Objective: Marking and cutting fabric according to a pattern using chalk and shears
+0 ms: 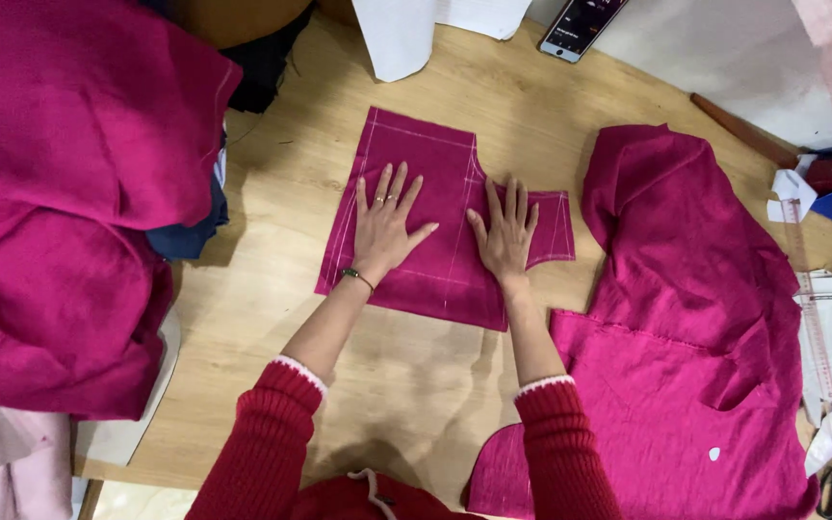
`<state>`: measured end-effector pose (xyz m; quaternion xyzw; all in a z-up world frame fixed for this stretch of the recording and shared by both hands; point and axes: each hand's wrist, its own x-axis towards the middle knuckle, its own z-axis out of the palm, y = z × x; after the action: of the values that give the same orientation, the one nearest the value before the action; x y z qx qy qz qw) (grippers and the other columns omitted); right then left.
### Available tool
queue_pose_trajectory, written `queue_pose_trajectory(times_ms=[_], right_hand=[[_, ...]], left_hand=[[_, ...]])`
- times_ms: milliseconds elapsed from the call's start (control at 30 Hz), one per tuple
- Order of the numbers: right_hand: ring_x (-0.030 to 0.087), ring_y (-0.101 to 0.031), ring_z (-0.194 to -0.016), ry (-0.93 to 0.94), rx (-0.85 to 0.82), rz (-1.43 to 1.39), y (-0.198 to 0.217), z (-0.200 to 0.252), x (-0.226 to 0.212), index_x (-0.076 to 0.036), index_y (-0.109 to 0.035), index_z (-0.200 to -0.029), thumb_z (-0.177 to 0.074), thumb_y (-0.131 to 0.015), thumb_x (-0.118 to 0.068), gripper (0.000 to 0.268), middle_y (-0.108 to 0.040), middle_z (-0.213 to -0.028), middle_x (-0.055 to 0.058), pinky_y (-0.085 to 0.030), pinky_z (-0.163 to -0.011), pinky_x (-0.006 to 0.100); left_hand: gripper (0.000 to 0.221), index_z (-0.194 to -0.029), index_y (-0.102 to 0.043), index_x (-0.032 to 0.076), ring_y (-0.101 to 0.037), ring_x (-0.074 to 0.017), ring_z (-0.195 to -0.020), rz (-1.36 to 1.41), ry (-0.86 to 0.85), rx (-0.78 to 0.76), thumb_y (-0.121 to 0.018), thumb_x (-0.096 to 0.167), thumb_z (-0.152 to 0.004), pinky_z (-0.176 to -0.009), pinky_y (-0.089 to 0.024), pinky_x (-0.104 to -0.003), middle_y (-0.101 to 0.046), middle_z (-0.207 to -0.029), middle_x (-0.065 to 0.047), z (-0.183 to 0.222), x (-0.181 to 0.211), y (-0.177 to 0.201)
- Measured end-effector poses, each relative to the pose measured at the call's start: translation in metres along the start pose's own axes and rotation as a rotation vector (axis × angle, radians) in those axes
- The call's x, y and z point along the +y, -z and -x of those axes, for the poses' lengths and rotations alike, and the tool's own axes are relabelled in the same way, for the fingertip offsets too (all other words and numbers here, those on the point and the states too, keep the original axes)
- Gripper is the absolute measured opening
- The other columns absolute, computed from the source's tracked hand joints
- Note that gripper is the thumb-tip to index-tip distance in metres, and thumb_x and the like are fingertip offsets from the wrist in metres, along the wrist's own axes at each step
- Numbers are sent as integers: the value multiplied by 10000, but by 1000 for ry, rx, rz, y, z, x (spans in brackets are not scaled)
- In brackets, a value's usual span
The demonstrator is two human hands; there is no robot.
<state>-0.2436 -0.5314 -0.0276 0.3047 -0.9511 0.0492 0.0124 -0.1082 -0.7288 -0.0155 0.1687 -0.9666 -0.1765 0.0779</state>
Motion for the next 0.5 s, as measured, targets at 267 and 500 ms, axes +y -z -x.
queue_pose_trajectory(times_ms=[267,500], right_hand=[[345,-195,-1555,-25,48,11,2,-46,11,-319,-346,-1614,-1064,-323,-676,657,-287,-1665,154,-138,-1234,604],[343,-221,-1542,-8,74,31,-1,-67,20,-319,-325,-1620,-1081,-298,-653,635,-289,-1662,141,-172,-1229,607]], left_hand=[[814,-1583,-410,246,-196,-292,-1571,28,-61,102,-528,716,-930,-1241,-38,-635,-266,-1693,-90,-43,-2,-7],[823,-1594,-387,258,-188,-289,-1576,39,-55,90,-505,732,-932,-1243,-9,-643,-260,-1696,-82,-67,-1,-14]])
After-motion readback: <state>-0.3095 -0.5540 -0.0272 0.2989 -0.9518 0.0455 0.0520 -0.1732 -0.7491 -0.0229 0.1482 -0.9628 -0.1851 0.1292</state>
